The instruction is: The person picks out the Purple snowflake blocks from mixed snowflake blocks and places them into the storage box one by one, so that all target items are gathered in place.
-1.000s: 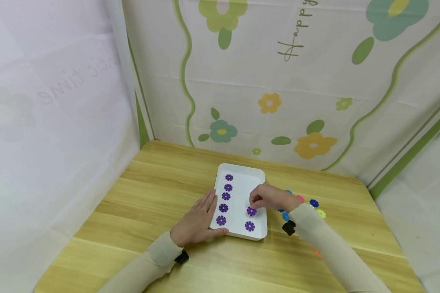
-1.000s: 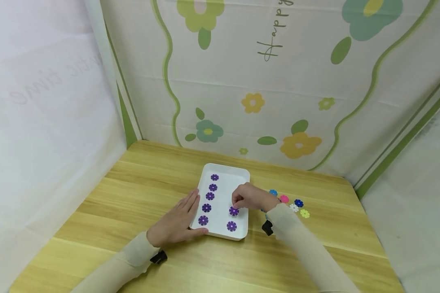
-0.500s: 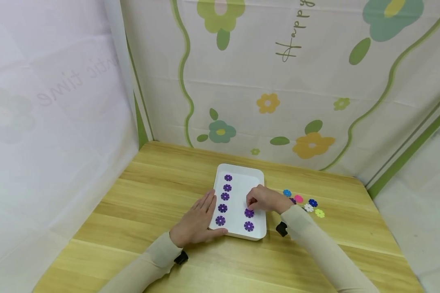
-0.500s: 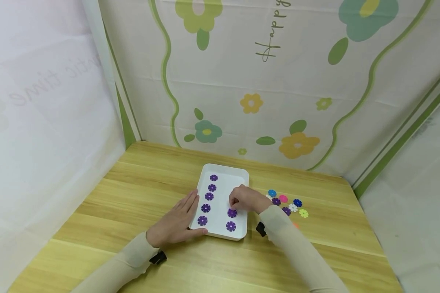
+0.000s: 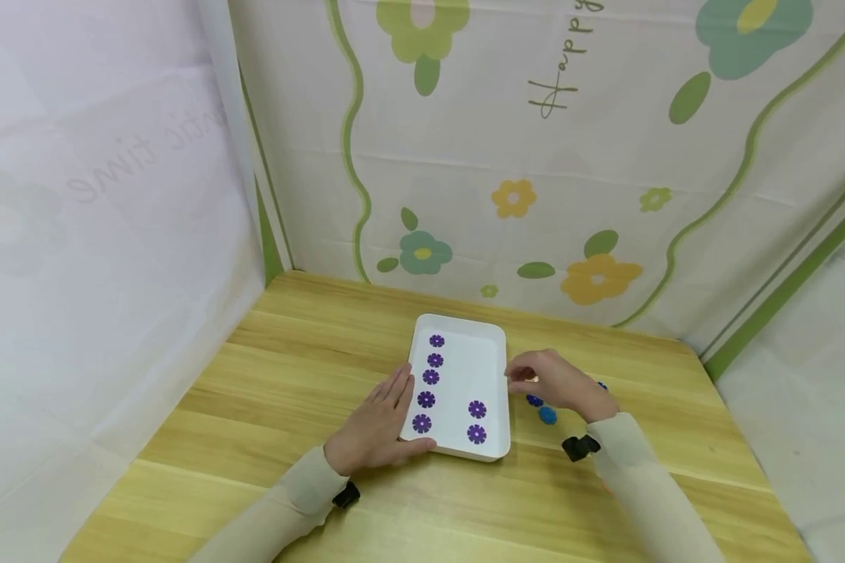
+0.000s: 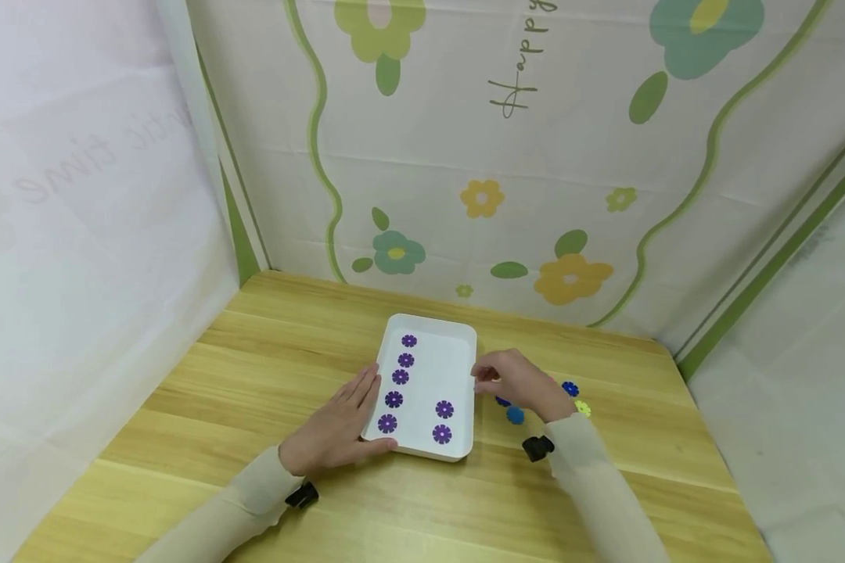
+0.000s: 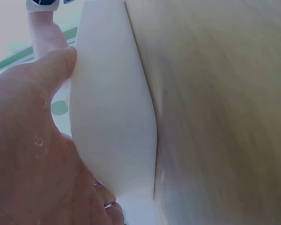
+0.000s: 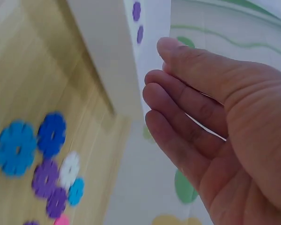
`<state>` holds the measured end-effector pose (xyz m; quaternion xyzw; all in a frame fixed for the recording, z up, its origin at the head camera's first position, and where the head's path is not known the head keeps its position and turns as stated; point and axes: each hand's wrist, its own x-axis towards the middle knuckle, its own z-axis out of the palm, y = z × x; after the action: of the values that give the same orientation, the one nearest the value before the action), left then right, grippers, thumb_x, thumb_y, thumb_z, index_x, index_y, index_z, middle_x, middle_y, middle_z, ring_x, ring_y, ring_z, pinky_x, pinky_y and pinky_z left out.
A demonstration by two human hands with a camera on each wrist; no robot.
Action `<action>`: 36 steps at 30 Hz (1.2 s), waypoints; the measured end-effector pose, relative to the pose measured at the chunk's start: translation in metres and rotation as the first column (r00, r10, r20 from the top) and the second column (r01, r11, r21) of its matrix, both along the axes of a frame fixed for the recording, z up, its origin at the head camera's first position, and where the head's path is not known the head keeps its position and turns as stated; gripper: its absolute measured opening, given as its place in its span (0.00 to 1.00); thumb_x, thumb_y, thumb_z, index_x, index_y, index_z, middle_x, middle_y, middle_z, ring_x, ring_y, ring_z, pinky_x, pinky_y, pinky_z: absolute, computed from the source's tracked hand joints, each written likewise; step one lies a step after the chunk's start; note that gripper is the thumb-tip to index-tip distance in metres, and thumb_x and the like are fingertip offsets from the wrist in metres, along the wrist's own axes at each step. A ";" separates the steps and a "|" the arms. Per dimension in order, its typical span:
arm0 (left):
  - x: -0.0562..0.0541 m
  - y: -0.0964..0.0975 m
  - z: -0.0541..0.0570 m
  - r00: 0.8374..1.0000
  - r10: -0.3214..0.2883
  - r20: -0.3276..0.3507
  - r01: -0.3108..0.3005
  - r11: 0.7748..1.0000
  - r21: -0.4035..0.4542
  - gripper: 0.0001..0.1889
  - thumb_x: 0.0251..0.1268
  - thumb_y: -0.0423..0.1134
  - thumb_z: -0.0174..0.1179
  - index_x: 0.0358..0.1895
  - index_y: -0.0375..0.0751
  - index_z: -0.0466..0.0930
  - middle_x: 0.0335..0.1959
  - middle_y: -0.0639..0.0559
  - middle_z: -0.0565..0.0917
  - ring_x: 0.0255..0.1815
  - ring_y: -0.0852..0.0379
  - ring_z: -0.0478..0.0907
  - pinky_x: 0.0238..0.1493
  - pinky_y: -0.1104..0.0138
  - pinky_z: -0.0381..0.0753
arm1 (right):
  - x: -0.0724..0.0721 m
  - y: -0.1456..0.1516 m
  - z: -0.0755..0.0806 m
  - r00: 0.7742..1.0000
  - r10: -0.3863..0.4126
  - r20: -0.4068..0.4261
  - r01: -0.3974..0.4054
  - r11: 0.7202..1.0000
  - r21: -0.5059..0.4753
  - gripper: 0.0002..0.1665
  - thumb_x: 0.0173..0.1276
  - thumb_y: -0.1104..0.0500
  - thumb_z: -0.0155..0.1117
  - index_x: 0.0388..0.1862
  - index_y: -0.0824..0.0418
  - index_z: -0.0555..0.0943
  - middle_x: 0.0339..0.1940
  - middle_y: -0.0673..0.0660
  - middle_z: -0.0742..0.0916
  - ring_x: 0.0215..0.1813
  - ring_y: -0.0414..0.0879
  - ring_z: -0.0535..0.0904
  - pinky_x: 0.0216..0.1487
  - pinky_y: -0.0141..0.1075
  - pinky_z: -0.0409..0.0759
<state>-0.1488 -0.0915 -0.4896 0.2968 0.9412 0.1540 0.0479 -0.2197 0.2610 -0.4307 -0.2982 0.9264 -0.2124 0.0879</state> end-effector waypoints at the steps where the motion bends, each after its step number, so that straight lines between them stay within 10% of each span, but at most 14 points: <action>1: 0.000 0.000 0.000 1.000 0.001 0.000 -0.001 1.000 0.002 0.59 0.72 0.76 0.49 0.84 0.26 0.47 0.88 0.33 0.42 0.89 0.37 0.44 0.86 0.45 0.56 | 0.002 0.008 0.000 1.000 -0.024 -0.009 0.024 1.000 0.004 0.12 0.73 0.59 0.72 0.52 0.62 0.89 0.46 0.54 0.93 0.45 0.42 0.88 0.49 0.39 0.90; 21: 0.001 0.001 0.006 1.000 -0.003 0.004 0.003 1.000 -0.021 0.59 0.71 0.76 0.50 0.84 0.26 0.47 0.88 0.32 0.43 0.89 0.36 0.44 0.86 0.45 0.55 | 0.023 0.114 -0.033 0.988 -0.153 -0.032 0.156 0.978 0.140 0.25 0.66 0.64 0.76 0.62 0.67 0.85 0.55 0.64 0.91 0.54 0.59 0.89 0.54 0.51 0.89; 36: -0.001 0.006 0.011 1.000 0.009 0.019 -0.009 1.000 -0.006 0.58 0.73 0.75 0.49 0.83 0.25 0.49 0.88 0.33 0.43 0.90 0.38 0.43 0.87 0.45 0.54 | 0.014 0.112 -0.043 0.988 -0.149 0.047 0.142 0.982 0.124 0.10 0.69 0.60 0.75 0.49 0.58 0.90 0.40 0.49 0.90 0.38 0.35 0.82 0.40 0.31 0.85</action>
<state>-0.1501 -0.0850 -0.4789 0.2910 0.9425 0.1541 0.0568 -0.2058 0.3733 -0.4735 -0.2177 0.9541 -0.1702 0.1159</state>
